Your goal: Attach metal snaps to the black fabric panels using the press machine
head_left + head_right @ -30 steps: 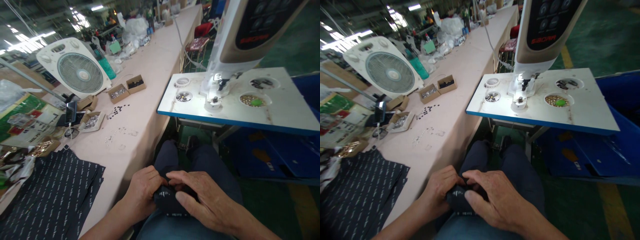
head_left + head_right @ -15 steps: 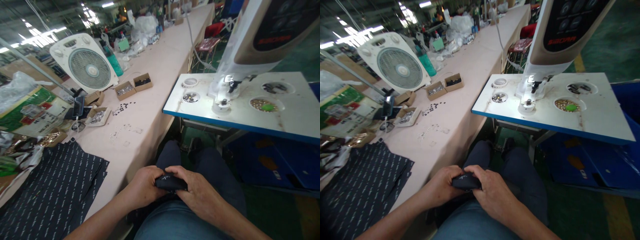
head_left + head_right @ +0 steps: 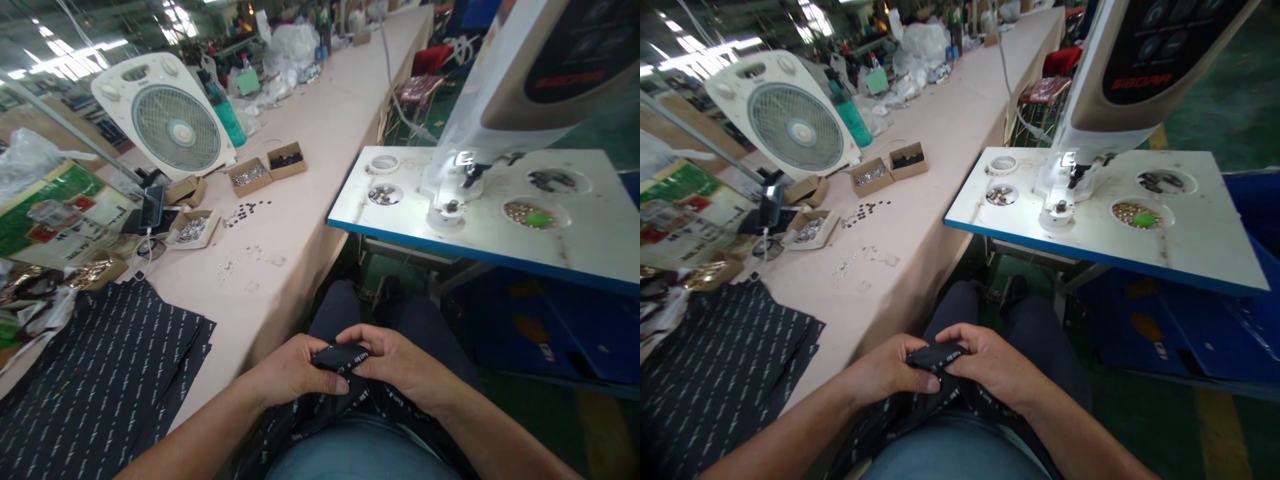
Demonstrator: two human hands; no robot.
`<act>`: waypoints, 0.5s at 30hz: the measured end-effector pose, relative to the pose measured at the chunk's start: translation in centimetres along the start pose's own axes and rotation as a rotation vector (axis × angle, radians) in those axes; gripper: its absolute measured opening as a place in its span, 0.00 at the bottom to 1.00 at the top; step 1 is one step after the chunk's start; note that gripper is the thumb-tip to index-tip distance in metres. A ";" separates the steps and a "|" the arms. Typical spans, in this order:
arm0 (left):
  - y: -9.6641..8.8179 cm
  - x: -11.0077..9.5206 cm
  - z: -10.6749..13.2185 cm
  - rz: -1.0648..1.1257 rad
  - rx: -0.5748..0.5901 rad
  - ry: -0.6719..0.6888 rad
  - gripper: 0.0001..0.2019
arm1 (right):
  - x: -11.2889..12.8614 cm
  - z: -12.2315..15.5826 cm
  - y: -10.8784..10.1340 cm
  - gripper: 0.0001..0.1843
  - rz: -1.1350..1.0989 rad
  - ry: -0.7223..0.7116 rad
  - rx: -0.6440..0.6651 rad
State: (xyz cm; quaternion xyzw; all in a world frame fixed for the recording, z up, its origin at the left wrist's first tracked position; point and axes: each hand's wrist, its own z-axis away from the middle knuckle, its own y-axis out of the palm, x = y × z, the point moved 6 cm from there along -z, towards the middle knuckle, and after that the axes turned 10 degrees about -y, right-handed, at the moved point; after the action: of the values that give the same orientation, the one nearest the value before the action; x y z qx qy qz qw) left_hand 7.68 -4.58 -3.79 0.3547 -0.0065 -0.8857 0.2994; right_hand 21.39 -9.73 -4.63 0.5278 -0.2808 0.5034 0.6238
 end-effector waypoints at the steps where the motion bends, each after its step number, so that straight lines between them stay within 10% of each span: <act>1: 0.0 0.2 -0.2 0.047 0.005 -0.015 0.14 | -0.1 -0.1 -0.2 0.23 -0.024 0.011 -0.011; 8: 0.9 2.0 -1.8 0.361 0.035 -0.074 0.18 | -0.6 -0.5 -1.8 0.19 0.038 -0.050 -0.093; 15: 1.2 -0.8 -4.6 0.470 0.084 0.098 0.23 | 1.0 -2.2 -5.3 0.21 0.526 -0.125 -0.115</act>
State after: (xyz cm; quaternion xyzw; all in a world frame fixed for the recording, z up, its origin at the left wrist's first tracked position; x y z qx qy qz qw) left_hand 11.66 -4.26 -6.45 0.3982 -0.1113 -0.7722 0.4824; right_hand 26.23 -7.02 -6.42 0.4306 -0.4743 0.5979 0.4818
